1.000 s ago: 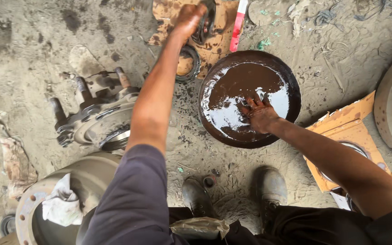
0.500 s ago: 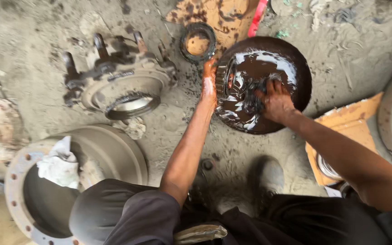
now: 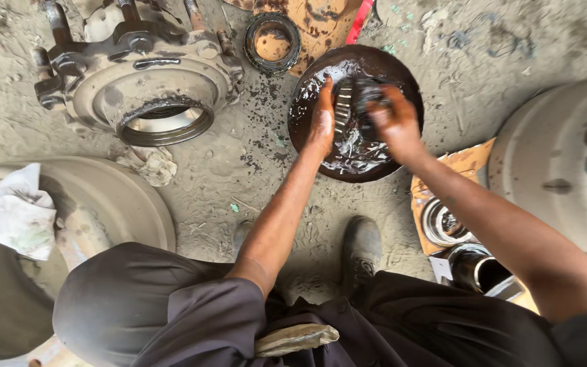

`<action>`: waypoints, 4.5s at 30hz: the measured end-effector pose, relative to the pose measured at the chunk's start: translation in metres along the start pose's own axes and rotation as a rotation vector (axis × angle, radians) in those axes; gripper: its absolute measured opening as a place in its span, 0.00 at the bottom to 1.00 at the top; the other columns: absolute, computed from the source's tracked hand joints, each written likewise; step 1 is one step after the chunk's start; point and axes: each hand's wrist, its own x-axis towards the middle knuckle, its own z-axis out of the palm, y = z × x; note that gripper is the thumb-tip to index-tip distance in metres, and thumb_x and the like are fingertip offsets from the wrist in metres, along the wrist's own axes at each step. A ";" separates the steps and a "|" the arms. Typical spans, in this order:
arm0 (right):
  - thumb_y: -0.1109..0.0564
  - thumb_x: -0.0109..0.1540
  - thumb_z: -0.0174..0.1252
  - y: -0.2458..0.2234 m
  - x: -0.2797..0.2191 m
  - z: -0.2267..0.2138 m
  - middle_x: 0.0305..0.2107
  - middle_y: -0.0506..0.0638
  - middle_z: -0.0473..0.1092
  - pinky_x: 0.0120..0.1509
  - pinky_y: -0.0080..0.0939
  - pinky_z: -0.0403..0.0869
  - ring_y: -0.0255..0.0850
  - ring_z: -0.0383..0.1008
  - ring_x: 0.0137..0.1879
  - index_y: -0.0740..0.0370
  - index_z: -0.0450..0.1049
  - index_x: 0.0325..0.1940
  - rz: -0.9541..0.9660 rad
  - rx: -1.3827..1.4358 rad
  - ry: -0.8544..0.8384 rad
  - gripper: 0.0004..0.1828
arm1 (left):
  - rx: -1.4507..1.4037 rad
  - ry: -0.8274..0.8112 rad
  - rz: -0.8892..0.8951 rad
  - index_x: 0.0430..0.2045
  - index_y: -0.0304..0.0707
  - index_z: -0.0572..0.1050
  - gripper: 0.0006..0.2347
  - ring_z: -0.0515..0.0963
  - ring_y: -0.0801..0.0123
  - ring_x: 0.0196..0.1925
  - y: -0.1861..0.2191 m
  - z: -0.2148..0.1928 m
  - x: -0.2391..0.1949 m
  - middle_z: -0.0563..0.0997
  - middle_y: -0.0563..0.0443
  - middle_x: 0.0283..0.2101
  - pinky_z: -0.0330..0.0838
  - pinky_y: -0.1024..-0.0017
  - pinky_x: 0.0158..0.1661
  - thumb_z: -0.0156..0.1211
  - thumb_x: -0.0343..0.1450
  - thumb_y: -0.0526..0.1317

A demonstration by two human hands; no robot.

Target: The person scoops grease from a metal pan and applies it by hand to a wheel hub and several bearing components. The person repeatedly dips hands into the grease and spreads it over the hub interior and bearing surfaces.

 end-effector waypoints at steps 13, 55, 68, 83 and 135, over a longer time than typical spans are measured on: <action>0.50 0.66 0.58 0.036 0.029 0.039 0.44 0.63 0.79 0.63 0.53 0.76 0.56 0.79 0.51 0.63 0.80 0.49 -0.085 -0.370 0.202 0.16 | 0.536 0.347 -0.005 0.18 0.35 0.67 0.36 0.69 0.62 0.24 -0.006 0.024 -0.058 0.68 0.47 0.23 0.59 0.56 0.25 0.34 0.77 0.72; 0.60 0.59 0.70 -0.001 -0.054 0.037 0.71 0.54 0.56 0.76 0.55 0.72 0.57 0.56 0.79 0.50 0.65 0.73 -0.511 -0.776 0.293 0.39 | 0.860 -0.271 0.424 0.68 0.28 0.66 0.36 0.71 0.52 0.73 0.032 0.041 -0.060 0.70 0.37 0.71 0.60 0.62 0.71 0.32 0.78 0.63; 0.53 0.59 0.63 0.037 -0.015 0.042 0.49 0.65 0.77 0.61 0.47 0.76 0.55 0.80 0.55 0.67 0.70 0.62 0.122 0.211 0.348 0.29 | 0.168 -0.261 0.174 0.62 0.35 0.72 0.33 0.72 0.68 0.18 0.044 0.044 -0.064 0.82 0.42 0.38 0.65 0.72 0.17 0.42 0.75 0.65; 0.57 0.44 0.70 -0.007 -0.021 0.032 0.56 0.69 0.69 0.55 0.57 0.76 0.66 0.73 0.57 0.59 0.71 0.60 -0.379 -0.726 0.212 0.39 | 1.183 0.182 0.368 0.54 0.33 0.74 0.25 0.77 0.45 0.55 0.016 0.023 -0.033 0.77 0.37 0.55 0.67 0.58 0.53 0.39 0.79 0.56; 0.44 0.64 0.63 0.085 -0.021 0.046 0.53 0.64 0.77 0.56 0.52 0.80 0.56 0.82 0.53 0.55 0.68 0.71 0.298 -0.389 0.121 0.32 | -0.199 0.288 0.121 0.29 0.32 0.77 0.16 0.72 0.69 0.12 0.038 -0.032 -0.020 0.75 0.48 0.17 0.66 0.70 0.12 0.52 0.69 0.50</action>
